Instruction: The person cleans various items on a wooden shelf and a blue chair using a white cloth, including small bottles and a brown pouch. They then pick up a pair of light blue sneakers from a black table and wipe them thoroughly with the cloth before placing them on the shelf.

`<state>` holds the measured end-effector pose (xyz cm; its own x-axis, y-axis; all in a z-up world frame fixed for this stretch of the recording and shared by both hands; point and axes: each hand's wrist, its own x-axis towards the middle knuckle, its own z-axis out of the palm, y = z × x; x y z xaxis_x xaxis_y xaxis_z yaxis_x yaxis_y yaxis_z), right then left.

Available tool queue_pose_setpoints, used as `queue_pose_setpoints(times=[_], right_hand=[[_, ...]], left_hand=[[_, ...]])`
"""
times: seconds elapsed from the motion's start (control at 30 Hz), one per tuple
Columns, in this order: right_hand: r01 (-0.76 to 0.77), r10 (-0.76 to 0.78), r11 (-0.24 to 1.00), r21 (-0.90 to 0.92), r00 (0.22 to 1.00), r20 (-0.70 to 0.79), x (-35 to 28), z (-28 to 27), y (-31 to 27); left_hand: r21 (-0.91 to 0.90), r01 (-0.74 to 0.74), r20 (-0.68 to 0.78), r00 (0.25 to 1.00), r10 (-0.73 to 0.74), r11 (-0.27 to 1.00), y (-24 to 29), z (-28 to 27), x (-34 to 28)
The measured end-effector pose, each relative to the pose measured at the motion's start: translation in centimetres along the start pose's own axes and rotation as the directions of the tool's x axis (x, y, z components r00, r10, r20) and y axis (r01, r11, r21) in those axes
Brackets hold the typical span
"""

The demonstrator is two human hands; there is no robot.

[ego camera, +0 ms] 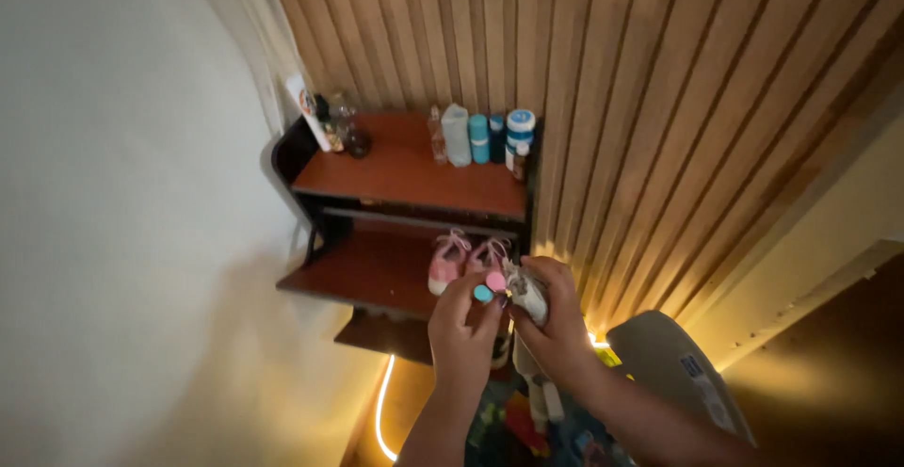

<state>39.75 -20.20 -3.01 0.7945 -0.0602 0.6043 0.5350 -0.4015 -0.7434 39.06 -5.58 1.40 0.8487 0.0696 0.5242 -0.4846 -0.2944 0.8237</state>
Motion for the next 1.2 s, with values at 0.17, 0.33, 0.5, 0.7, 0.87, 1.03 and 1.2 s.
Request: queue_pose_setpoints(times=[0.17,0.33,0.5,0.7,0.87,1.03,1.2], right_hand=[[-0.018,0.019,0.998,-0.060,1.000,0.016,5.1,4.6,1.5],[-0.157,0.170,0.968,-0.195,0.984,0.049,11.5,8.9,5.3],[-0.239,0.252,0.895,-0.377,0.968,-0.016,16.4,11.8,11.6],[-0.407,0.380,0.852,-0.329,0.914,-0.145,19.6,12.8,13.5],[-0.506,0.453,0.846,-0.168,0.848,-0.274,18.8,13.0,14.3],[-0.258,0.216,0.965,-0.052,0.889,-0.403,16.0,12.5,15.8],[-0.190,0.170,0.982,-0.002,0.886,-0.432,15.6,12.6,16.7]], left_hand=[[-0.048,0.038,0.045,0.998,-0.036,0.998,-6.8,-0.9,6.3],[0.085,-0.053,-0.027,0.998,0.055,0.995,-13.5,0.2,12.3],[0.141,-0.092,0.074,0.994,0.082,0.986,-20.3,3.0,18.7],[0.186,-0.071,0.104,0.993,0.053,0.980,-23.6,6.9,22.9],[0.195,-0.027,0.144,0.990,-0.001,0.980,-23.7,9.8,23.7],[0.122,-0.121,0.174,0.980,0.099,0.985,-25.9,13.7,24.3],[0.011,-0.149,0.249,0.958,0.142,0.989,-24.9,14.0,24.5]])
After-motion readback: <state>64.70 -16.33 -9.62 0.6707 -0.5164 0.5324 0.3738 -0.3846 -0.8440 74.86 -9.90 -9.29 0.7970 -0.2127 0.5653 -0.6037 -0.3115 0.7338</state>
